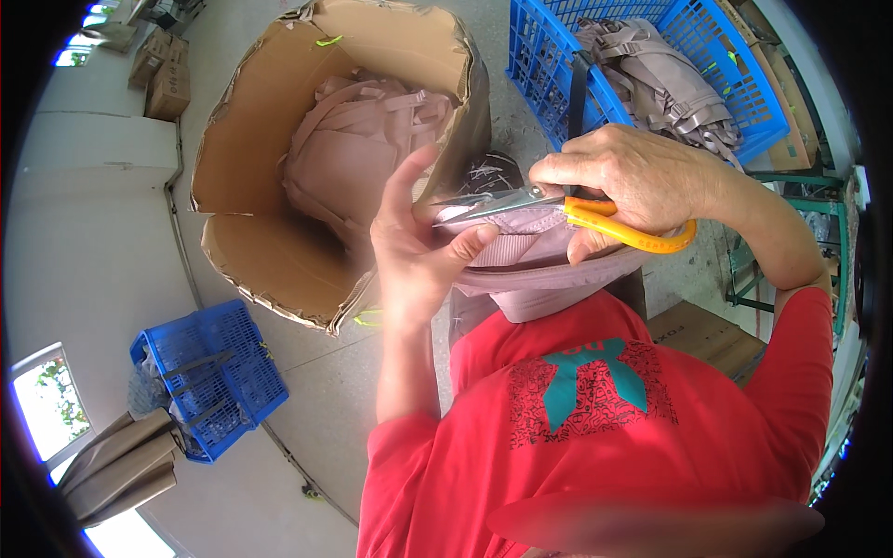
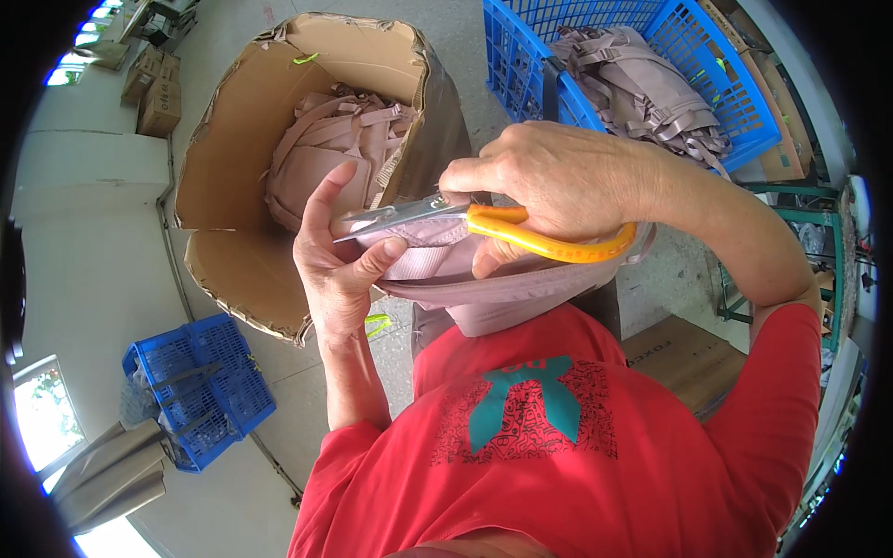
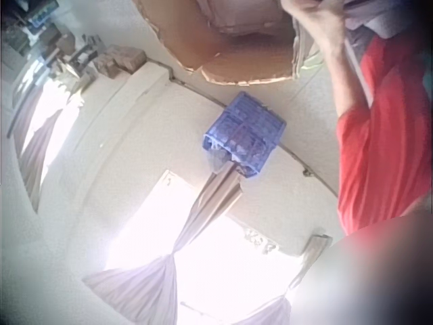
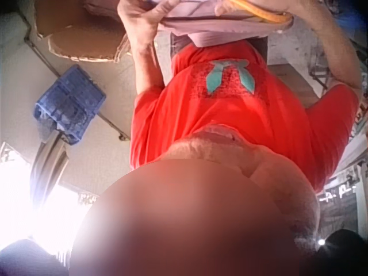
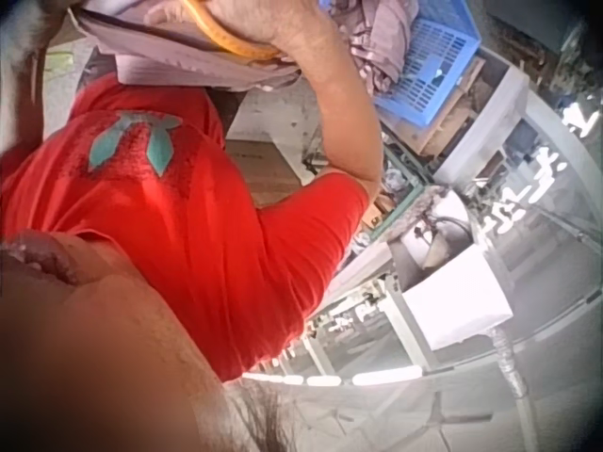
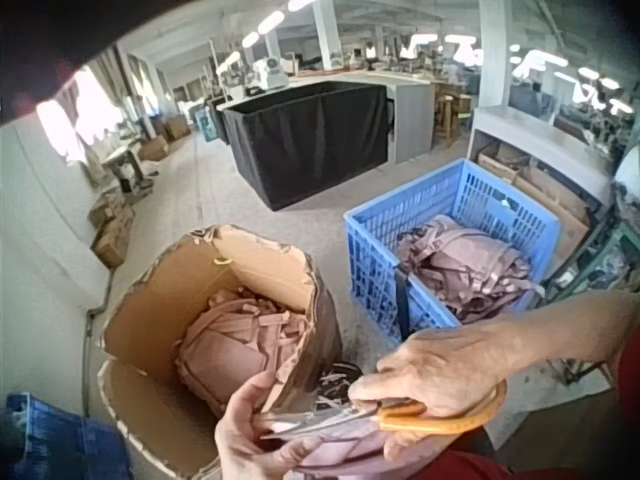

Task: Trimming excess plastic or thread from pink backpacks using scissors.

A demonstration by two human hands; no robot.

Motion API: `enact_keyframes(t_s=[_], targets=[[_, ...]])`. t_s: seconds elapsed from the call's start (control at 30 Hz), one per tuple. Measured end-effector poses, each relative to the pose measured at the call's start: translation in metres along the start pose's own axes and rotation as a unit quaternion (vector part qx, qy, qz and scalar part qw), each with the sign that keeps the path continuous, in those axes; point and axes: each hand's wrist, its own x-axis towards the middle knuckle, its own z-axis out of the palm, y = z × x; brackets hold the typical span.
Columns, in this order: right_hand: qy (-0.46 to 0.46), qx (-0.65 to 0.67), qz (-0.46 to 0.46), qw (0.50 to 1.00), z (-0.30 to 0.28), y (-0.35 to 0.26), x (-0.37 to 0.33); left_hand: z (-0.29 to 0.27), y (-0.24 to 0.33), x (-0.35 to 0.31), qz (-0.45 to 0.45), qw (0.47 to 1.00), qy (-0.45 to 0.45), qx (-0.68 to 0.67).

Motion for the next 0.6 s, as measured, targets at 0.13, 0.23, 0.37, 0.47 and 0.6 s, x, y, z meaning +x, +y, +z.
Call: enact_keyframes(t_s=[0.13, 0.23, 0.37, 0.47, 0.6], targets=[[0.032, 0.005, -0.02, 0.999, 0.009, 0.009, -0.002, -0.001, 0.001, 0.0, -0.015, 1.0, -0.002, 0.001], [0.07, 0.049, 0.013, 0.996, 0.009, 0.015, -0.01, 0.0, -0.006, 0.006, 0.035, 0.999, 0.023, -0.027], [0.311, 0.035, 0.065, 0.947, 0.012, 0.03, -0.046, -0.023, -0.016, 0.012, 0.041, 0.976, -0.047, 0.208], [0.415, 0.233, 0.188, 0.859, 0.027, 0.035, -0.094, -0.035, -0.025, 0.011, -0.017, 0.987, 0.049, 0.15], [0.546, 0.156, 0.286, 0.772, 0.09, 0.047, -0.174, -0.034, -0.017, 0.033, 0.118, 0.983, 0.091, 0.103]])
